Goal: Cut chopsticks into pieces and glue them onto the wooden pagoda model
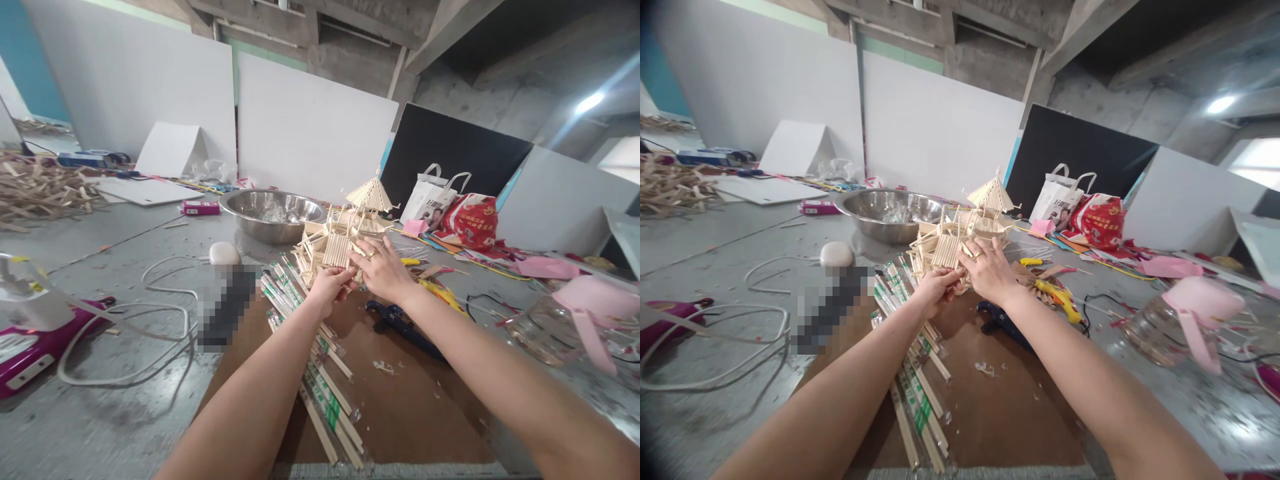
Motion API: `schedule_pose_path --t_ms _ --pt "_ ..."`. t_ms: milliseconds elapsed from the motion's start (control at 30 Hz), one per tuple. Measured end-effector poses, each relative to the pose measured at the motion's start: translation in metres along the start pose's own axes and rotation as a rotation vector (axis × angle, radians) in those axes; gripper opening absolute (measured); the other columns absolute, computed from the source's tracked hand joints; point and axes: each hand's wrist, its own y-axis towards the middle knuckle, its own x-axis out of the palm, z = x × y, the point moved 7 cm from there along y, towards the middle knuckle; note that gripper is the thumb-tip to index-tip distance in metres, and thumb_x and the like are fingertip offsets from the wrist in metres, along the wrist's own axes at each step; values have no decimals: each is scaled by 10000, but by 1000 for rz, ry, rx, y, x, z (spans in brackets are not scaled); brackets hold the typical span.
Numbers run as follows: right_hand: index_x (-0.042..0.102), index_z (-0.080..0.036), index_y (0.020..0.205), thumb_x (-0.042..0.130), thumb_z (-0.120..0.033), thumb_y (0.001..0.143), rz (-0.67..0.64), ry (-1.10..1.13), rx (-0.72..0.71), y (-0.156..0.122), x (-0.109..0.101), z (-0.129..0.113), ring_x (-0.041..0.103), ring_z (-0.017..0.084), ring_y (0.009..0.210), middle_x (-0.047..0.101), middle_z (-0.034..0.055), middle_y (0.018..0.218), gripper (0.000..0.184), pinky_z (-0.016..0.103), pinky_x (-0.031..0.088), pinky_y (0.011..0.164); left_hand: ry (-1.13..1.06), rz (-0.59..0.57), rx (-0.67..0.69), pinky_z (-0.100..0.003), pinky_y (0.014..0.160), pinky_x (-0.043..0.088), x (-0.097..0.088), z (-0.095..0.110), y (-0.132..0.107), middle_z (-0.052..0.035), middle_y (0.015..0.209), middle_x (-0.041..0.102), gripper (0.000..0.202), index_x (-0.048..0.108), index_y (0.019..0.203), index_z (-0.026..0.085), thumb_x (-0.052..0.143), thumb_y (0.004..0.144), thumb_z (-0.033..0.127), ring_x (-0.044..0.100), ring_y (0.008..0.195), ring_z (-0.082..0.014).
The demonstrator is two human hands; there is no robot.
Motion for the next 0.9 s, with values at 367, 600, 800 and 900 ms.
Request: schedule_pose_path --t_ms 367,600,800,900 --pt "478 -163 1167 389 -164 771 -7 12 -13 0 5 3 327 273 1132 469 125 1209 406 501 169 948 -69 -20 -8 -148 313 233 0 -1 -2 15 511 552 280 559 699 127 651 603 373 382 312 -22" --pt "486 -163 1162 393 -166 769 5 32 -12 -1 4 3 339 269 1122 481 124 1198 403 491 189 945 -84 -3 -26 -147 315 225 1 0 -5 20 477 541 268 568 678 126 636 621 379 374 309 -22" --pt "486 -160 1162 398 -170 765 14 44 -15 -1 2 2 345 266 1116 483 125 1193 407 482 203 940 -80 1 -23 -151 311 226 2 -1 -5 18 486 551 272 559 654 126 667 589 367 374 308 -20" --pt "475 -162 1174 396 -167 765 13 48 -16 -1 3 2 339 264 1120 480 126 1195 417 483 203 939 -73 5 -20 -151 312 226 1 -1 -4 16 499 557 277 555 646 123 681 573 359 371 307 -16"
